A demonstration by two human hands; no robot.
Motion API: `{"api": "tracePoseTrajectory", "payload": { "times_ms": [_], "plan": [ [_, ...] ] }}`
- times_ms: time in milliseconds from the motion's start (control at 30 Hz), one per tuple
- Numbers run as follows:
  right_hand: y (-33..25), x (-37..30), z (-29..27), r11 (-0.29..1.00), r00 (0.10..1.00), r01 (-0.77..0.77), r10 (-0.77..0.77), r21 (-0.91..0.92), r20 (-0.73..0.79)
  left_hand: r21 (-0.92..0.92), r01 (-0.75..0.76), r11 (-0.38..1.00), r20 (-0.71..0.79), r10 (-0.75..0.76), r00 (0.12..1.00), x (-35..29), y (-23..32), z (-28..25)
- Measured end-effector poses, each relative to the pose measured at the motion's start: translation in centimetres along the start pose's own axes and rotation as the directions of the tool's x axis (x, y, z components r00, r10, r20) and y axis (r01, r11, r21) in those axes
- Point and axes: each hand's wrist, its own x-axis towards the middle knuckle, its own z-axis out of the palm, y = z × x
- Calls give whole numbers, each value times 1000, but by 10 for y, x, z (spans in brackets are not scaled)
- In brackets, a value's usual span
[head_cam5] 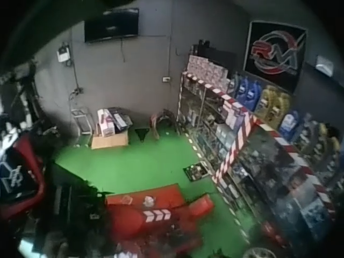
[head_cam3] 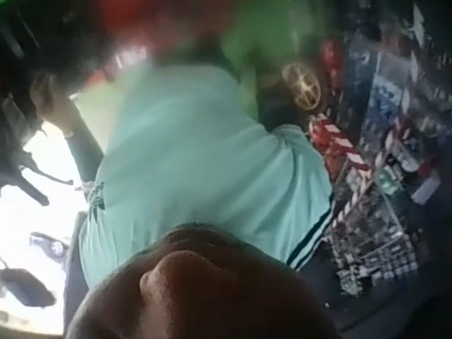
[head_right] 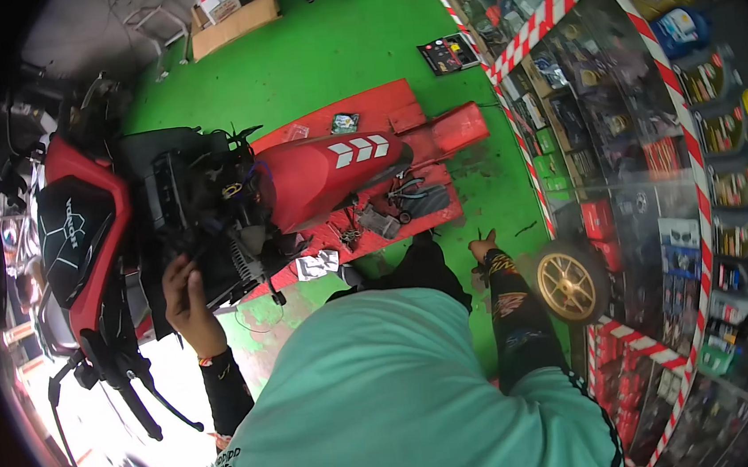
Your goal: Repairing and insulating the wiring harness of a motorcycle using electrical tape and wire cutters.
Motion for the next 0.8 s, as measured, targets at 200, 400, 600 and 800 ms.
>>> {"api": "tracePoseTrajectory", "payload": {
  "times_ms": [200, 400, 600, 800],
  "plan": [
    [-6, 128, 13, 840, 924, 359, -260, -407, 280, 135, 238, 962, -208, -207, 956, -19, 14, 7],
    [-40, 238, 56, 672, 806, 557, -298, -487, 511, 238, 349, 907, -254, -288, 923, -30, 28, 25],
    [-73, 381, 92, 504, 775, 616, -250, -605, 580, 641, 149, 753, -15, -182, 983, -25, 30, 31],
    [-119, 396, 129, 742, 850, 471, -237, -477, 470, 740, 72, 668, 86, -201, 976, 2, 40, 68]
  ]
}}
